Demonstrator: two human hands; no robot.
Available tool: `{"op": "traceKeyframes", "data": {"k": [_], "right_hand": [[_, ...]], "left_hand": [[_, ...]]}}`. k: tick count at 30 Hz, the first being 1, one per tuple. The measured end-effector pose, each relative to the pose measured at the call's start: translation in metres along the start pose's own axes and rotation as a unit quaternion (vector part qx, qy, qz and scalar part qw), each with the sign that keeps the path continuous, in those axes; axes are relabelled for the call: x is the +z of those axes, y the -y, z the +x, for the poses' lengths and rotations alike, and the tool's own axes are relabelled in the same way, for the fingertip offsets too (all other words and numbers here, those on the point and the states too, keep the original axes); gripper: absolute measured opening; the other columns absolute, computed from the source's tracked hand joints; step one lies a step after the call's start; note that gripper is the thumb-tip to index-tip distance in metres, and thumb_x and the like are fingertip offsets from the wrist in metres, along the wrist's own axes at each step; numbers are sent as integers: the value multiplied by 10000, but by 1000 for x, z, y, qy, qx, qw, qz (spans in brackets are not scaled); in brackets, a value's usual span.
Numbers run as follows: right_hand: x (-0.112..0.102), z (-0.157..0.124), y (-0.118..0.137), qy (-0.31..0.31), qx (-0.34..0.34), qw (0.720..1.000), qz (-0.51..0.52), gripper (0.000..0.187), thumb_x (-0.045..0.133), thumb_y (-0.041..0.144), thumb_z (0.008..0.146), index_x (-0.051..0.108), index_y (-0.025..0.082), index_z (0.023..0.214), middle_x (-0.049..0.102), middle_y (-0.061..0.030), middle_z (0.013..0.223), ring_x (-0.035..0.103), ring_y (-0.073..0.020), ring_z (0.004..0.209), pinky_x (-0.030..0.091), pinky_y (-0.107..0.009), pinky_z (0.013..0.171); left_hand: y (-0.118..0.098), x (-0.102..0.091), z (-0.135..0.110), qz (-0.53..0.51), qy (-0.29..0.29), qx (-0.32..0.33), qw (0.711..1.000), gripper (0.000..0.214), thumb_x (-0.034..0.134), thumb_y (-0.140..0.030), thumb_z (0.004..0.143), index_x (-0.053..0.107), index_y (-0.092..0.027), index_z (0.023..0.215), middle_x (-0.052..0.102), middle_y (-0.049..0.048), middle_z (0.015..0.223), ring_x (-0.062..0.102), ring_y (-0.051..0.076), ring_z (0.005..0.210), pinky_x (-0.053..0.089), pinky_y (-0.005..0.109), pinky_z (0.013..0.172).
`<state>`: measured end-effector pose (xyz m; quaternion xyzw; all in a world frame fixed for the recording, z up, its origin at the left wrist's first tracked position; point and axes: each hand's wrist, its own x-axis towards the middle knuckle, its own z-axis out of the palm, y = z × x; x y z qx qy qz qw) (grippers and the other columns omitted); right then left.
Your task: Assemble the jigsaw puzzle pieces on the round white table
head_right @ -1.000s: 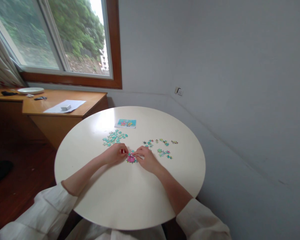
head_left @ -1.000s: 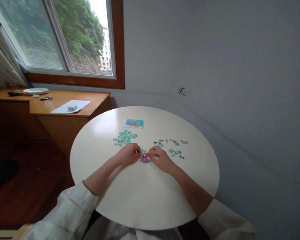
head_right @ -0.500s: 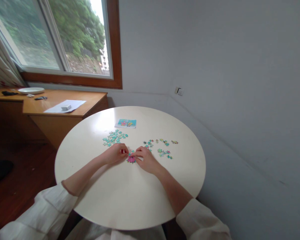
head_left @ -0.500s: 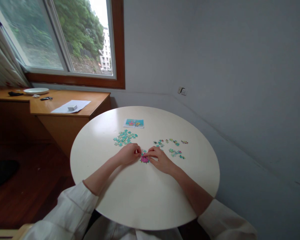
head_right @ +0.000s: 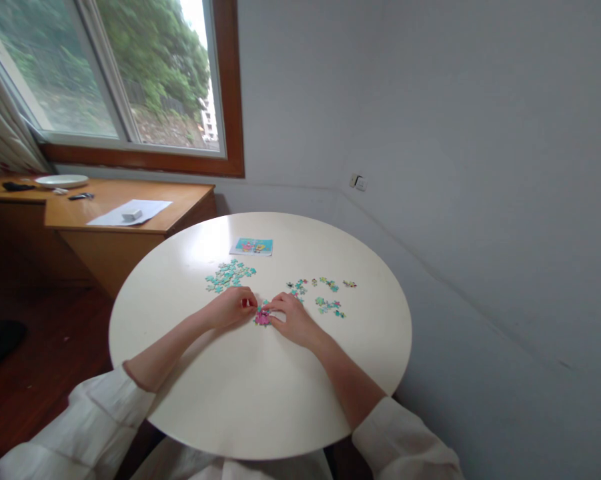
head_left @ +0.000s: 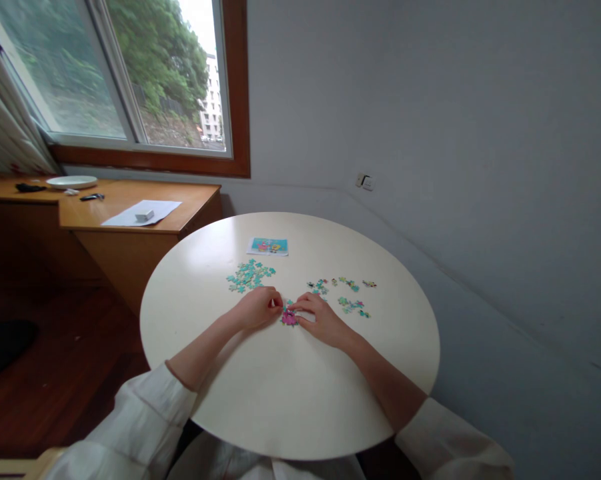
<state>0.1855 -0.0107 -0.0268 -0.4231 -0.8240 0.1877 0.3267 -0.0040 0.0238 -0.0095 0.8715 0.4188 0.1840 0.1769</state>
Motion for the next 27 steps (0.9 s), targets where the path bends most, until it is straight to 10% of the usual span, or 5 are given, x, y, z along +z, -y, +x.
{"op": "traceKeyframes", "data": {"k": [27], "right_hand": [[-1, 0, 0, 15, -11, 1000, -15, 168, 570, 177, 750, 673, 241, 866, 549, -35, 848, 513, -146, 815, 400, -301, 788]], "left_hand": [[0, 0, 0, -3, 1, 2, 1000, 177, 468, -200, 697, 641, -164, 698, 597, 23, 714, 520, 116, 618, 390, 199, 574]]}}
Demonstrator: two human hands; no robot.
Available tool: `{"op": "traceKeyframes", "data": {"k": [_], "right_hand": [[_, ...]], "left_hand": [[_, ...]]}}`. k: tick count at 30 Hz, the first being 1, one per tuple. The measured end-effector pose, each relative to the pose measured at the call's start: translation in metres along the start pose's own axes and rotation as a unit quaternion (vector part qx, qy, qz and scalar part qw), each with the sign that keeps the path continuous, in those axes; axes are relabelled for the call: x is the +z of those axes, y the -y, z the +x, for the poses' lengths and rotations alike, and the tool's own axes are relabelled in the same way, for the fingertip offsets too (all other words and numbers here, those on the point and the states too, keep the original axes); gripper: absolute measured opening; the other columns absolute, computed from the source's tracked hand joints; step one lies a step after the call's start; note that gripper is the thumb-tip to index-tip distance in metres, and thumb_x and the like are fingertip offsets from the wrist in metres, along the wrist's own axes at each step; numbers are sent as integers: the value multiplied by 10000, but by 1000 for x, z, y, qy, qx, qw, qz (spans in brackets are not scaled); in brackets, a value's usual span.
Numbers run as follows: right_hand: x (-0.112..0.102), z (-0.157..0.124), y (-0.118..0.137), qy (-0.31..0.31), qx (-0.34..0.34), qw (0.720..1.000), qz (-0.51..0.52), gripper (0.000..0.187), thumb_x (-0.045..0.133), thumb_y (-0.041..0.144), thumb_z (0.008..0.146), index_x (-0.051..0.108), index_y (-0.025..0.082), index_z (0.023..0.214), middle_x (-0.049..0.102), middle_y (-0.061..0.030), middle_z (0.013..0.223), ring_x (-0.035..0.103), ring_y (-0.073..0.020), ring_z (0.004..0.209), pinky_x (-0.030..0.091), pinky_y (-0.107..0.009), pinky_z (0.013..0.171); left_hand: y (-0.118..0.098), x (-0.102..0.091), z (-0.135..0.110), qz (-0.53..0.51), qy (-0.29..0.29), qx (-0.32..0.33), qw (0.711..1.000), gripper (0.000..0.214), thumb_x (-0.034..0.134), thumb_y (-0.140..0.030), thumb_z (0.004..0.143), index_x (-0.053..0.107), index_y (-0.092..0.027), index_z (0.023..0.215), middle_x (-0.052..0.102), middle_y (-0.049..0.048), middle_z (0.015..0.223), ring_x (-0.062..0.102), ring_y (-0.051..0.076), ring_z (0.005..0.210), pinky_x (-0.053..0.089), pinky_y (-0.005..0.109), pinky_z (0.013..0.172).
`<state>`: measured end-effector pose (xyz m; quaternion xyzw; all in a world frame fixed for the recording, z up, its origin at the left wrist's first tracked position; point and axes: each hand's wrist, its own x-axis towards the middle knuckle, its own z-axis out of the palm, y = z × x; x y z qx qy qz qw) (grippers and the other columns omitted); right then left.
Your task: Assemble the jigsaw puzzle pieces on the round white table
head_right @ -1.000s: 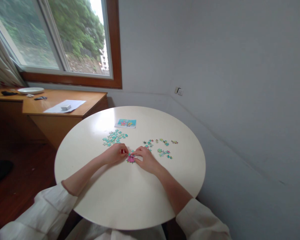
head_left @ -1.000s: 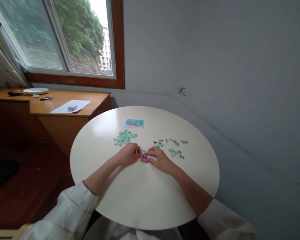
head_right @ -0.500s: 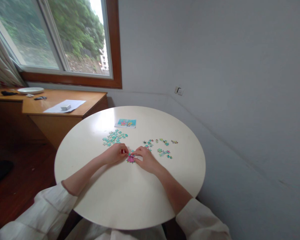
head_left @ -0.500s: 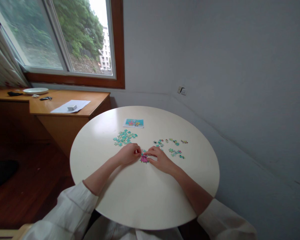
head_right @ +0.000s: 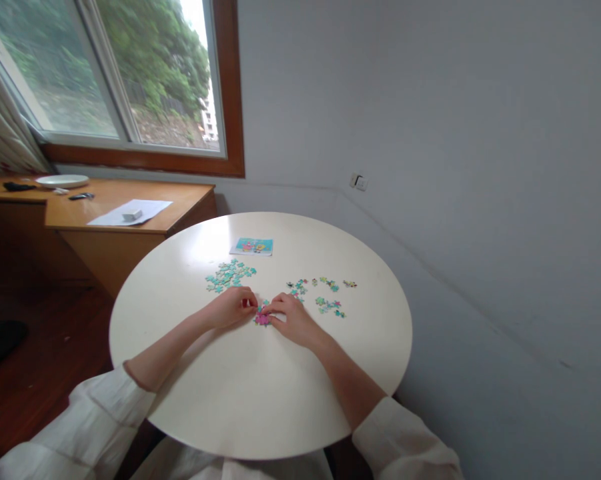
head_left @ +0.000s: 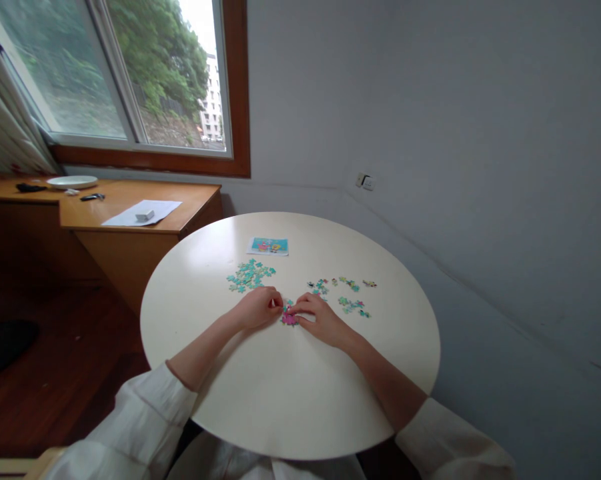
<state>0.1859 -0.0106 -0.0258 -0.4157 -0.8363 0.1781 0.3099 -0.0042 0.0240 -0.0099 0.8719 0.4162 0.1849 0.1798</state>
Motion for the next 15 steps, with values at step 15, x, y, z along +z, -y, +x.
{"op": "traceKeyframes", "data": {"k": [15], "right_hand": [[1, 0, -2, 4, -11, 1000, -8, 200, 565, 155, 753, 678, 250, 888, 551, -34, 844, 508, -141, 811, 401, -296, 777]], "left_hand": [[1, 1, 0, 1, 2, -1, 1000, 171, 471, -198, 691, 638, -160, 689, 591, 19, 705, 513, 112, 608, 385, 197, 568]]}}
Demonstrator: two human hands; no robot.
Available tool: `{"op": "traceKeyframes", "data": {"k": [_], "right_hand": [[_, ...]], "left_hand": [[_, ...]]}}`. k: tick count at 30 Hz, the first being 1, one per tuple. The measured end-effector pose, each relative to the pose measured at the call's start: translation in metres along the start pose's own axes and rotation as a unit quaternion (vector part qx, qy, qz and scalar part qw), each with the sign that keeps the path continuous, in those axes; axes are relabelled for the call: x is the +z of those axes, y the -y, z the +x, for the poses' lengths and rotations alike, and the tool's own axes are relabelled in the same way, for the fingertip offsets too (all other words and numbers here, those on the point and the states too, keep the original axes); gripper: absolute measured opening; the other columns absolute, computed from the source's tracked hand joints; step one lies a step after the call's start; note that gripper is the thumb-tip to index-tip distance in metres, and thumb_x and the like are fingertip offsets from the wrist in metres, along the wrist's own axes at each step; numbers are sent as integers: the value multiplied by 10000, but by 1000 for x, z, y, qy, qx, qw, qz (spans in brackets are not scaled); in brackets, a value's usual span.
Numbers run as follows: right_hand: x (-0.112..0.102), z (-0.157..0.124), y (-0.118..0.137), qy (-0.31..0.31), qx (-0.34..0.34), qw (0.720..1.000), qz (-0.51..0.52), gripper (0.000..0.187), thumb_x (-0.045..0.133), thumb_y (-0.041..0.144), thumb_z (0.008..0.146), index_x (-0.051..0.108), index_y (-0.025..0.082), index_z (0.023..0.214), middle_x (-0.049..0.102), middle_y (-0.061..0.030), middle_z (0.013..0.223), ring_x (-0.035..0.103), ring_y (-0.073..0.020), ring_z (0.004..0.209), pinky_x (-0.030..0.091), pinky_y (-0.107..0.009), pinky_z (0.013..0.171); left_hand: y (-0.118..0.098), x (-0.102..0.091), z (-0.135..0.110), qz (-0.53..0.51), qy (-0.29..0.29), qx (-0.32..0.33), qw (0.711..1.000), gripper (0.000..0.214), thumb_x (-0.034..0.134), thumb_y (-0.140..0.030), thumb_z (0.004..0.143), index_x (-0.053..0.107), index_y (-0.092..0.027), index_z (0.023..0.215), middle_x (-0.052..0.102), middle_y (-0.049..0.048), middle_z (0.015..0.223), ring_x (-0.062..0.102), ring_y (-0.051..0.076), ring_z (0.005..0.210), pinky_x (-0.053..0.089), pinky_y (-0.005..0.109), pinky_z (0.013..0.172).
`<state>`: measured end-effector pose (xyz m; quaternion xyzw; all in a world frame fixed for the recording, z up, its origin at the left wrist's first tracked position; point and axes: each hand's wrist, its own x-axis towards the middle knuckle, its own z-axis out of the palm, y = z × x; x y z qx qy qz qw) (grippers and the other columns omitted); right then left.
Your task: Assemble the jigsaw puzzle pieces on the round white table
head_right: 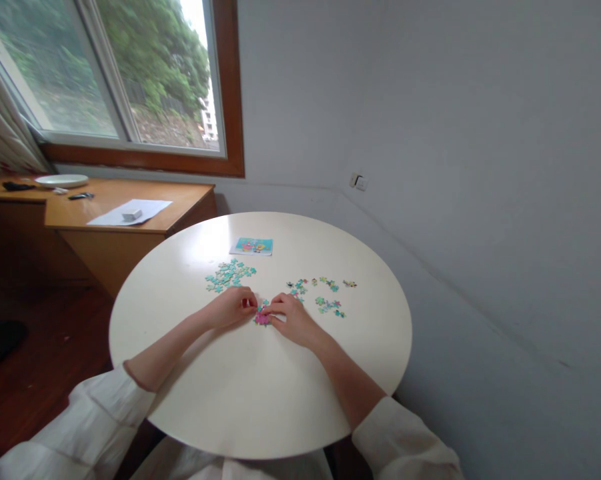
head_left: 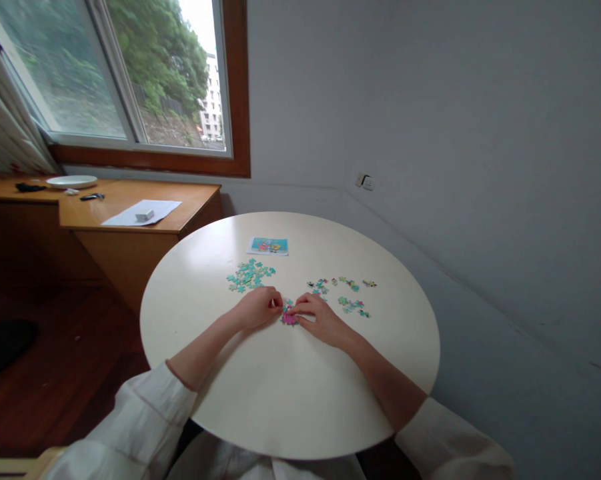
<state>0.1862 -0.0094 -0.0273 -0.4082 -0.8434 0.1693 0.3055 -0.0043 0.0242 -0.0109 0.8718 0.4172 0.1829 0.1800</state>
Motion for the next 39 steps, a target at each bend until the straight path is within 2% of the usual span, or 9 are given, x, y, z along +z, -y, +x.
{"op": "traceKeyframes", "data": {"k": [21, 39], "right_hand": [[2, 0, -3, -1, -4, 1000, -2, 222, 564, 166, 758, 676, 274, 917, 556, -34, 849, 506, -142, 808, 401, -297, 767], [2, 0, -3, 1, -1, 1000, -7, 208, 562, 171, 760, 679, 251, 912, 559, -41, 848, 509, -145, 814, 401, -299, 774]], "left_hand": [[-2, -2, -1, 7, 3, 0, 1000, 167, 477, -192, 690, 641, -158, 686, 592, 21, 698, 514, 113, 607, 383, 197, 568], [-5, -4, -2, 4, 11, 0, 1000, 168, 478, -178, 701, 645, -155, 700, 580, 18, 697, 511, 107, 608, 386, 190, 568]]}}
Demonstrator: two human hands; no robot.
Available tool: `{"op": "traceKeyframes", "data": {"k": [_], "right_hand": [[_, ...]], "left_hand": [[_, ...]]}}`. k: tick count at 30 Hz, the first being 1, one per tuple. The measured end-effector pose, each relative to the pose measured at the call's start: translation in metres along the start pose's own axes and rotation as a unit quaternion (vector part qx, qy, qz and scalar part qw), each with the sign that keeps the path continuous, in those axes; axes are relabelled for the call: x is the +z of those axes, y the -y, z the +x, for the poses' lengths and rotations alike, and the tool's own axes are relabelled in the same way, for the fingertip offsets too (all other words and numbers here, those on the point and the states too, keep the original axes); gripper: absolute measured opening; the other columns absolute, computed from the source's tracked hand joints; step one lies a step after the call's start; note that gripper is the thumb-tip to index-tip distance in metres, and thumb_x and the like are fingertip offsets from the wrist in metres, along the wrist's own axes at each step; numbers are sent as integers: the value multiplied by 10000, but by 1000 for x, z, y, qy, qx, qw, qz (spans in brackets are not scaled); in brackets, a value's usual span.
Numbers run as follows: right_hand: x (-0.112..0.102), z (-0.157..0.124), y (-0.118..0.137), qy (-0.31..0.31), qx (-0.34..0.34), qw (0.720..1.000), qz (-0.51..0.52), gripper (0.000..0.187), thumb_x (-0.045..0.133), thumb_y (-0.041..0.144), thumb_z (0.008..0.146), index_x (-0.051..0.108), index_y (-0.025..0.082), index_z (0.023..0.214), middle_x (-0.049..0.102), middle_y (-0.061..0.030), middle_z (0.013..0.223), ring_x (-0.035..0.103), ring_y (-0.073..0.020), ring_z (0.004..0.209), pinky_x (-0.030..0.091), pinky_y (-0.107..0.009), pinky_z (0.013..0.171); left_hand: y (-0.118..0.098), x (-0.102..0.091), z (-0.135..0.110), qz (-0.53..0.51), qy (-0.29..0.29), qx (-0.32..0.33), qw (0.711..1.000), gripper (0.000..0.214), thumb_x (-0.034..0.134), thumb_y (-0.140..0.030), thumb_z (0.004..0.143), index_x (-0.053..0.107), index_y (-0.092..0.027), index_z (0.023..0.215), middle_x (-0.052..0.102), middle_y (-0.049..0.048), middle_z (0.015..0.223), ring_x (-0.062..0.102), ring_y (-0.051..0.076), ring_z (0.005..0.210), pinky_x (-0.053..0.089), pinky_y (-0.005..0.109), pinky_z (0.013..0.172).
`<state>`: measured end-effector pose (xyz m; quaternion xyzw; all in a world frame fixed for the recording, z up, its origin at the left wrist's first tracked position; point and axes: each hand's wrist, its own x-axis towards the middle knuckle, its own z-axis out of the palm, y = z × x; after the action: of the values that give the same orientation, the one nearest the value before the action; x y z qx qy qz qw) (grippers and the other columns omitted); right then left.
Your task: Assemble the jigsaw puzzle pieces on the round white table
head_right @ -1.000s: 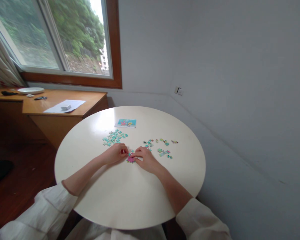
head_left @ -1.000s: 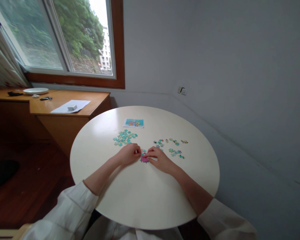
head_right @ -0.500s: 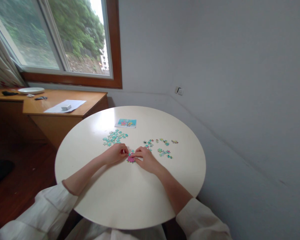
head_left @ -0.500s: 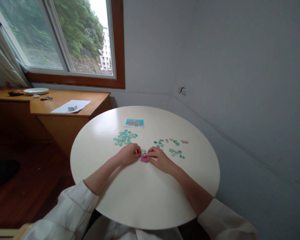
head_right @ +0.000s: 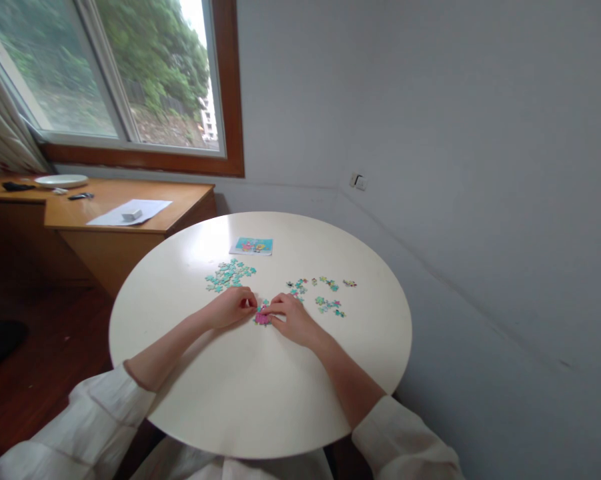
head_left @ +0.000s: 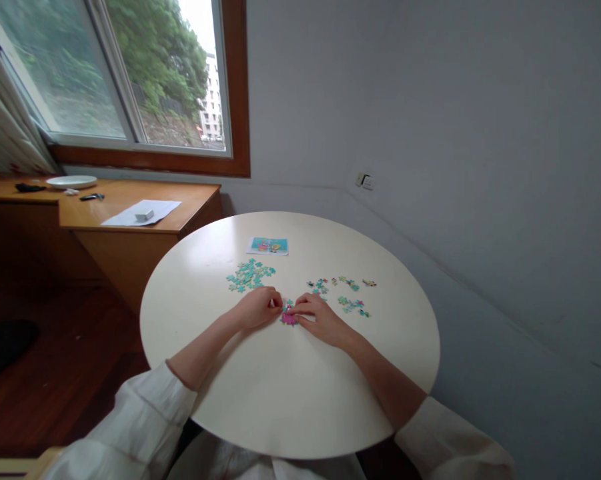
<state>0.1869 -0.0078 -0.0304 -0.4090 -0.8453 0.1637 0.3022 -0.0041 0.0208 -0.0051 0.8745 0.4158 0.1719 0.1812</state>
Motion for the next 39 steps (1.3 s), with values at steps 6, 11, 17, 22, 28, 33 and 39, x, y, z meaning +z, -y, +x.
{"op": "traceKeyframes", "data": {"k": [6, 11, 17, 22, 28, 33, 39], "right_hand": [[-1, 0, 2, 1, 0, 1000, -4, 195, 561, 189, 766, 680, 264, 900, 559, -37, 844, 512, -146, 813, 401, -300, 774], [-1, 0, 2, 1, 0, 1000, -4, 197, 564, 192, 765, 678, 267, 907, 559, -37, 848, 511, -145, 811, 401, -298, 772], [-1, 1, 1, 5, 1, 1000, -3, 202, 557, 193, 770, 677, 259, 918, 558, -40, 850, 506, -146, 817, 397, -300, 778], [-1, 0, 2, 5, 3, 1000, -2, 207, 561, 187, 767, 677, 269, 918, 558, -37, 845, 507, -146, 814, 399, -301, 776], [-1, 1, 1, 1, 1, 1000, -5, 217, 558, 176, 766, 675, 271, 921, 560, -38, 853, 508, -146, 819, 398, -305, 781], [-1, 1, 1, 3, 2, 1000, -9, 203, 564, 186, 763, 677, 268, 911, 558, -37, 847, 508, -147, 813, 401, -303, 769], [-1, 1, 3, 2, 4, 1000, -6, 204, 563, 190, 766, 676, 273, 914, 556, -35, 842, 508, -145, 811, 400, -301, 770]], "left_hand": [[2, 2, 0, -8, -5, 7, 1000, 165, 475, -177, 698, 638, -156, 690, 575, 19, 696, 510, 109, 608, 387, 195, 573], [3, 3, 0, -10, -7, 7, 1000, 165, 471, -179, 695, 635, -156, 690, 572, 21, 698, 507, 110, 609, 385, 196, 573], [4, 3, 0, -11, -6, 10, 1000, 169, 468, -183, 696, 635, -156, 703, 568, 22, 704, 504, 111, 613, 386, 198, 575], [6, 5, 1, -18, -10, 10, 1000, 168, 465, -176, 699, 631, -156, 712, 564, 22, 717, 504, 106, 613, 389, 195, 578], [5, 5, 1, -17, -4, 9, 1000, 168, 464, -196, 710, 627, -156, 717, 567, 28, 724, 507, 111, 618, 389, 199, 581], [3, 3, 1, -11, 3, 3, 1000, 176, 469, -229, 727, 627, -152, 724, 574, 32, 727, 511, 117, 621, 386, 203, 574], [4, 4, 2, -14, 5, 1, 1000, 166, 494, -254, 713, 626, -153, 717, 568, 27, 721, 511, 114, 618, 388, 202, 574]]}}
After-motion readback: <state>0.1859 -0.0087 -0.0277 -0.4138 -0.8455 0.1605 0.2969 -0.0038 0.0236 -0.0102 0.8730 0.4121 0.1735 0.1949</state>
